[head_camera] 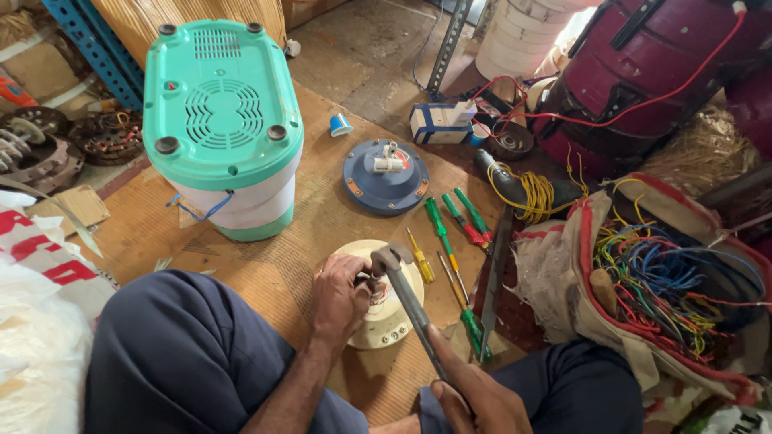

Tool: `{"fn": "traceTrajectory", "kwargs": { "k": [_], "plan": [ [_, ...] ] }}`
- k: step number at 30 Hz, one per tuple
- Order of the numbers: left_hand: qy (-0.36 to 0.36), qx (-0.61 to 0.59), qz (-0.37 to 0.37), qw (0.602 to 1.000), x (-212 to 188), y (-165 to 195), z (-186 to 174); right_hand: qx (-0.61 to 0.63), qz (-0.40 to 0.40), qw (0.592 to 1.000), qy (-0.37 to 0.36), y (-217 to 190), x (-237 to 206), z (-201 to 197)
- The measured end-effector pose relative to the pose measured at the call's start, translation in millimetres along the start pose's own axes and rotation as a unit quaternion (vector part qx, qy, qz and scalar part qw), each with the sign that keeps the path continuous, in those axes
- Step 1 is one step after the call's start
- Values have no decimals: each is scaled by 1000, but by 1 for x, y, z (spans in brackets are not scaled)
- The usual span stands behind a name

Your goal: The person sits on the floor of a repair workshop servicing a ceiling fan motor assembly. They unscrew fasteners from the fan's lower cover with a screwdriver, apply oil from a small bottle to the motor bearing, tap components with a hammer, and work the winding and shaft by hand before lifting the cover off.

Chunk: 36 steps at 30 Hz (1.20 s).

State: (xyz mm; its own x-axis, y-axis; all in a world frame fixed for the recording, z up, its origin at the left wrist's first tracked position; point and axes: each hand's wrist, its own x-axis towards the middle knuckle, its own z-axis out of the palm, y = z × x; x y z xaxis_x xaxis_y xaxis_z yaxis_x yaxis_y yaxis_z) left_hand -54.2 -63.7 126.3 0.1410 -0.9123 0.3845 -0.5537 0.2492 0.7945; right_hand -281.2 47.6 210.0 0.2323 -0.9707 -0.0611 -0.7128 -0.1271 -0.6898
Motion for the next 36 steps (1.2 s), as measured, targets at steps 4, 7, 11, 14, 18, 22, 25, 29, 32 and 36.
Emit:
{"fn": "traceTrajectory", "kwargs": {
  "k": [4,7,11,14,18,22,25,29,32,36],
  "plan": [
    [10,-9,11,1000,-1,0,-1,-19,-58,996,61,1,-5,0],
    [11,0,18,1000,2,1,0,-26,-33,999,29,4,-3,3],
    [17,20,32,999,2,0,1,10,-134,990,46,6,-1,4],
    [7,3,16,1000,-1,-2,3,-17,-3,999,28,3,-3,5],
    [17,34,22,999,0,-7,6,-25,-32,999,21,1,-2,5],
    [20,32,14,999,2,-8,7,-37,18,999,-24,4,0,5],
    [6,29,16,999,3,-7,5,-12,-53,998,32,8,-3,7],
    [2,23,3,1000,1,-4,2,-26,-86,995,47,10,-2,8],
    [-14,28,13,999,0,-3,1,32,-104,994,29,6,2,1],
    [-4,15,6,1000,1,-3,-1,-9,1,1000,29,-4,-1,-6]
  ]
}}
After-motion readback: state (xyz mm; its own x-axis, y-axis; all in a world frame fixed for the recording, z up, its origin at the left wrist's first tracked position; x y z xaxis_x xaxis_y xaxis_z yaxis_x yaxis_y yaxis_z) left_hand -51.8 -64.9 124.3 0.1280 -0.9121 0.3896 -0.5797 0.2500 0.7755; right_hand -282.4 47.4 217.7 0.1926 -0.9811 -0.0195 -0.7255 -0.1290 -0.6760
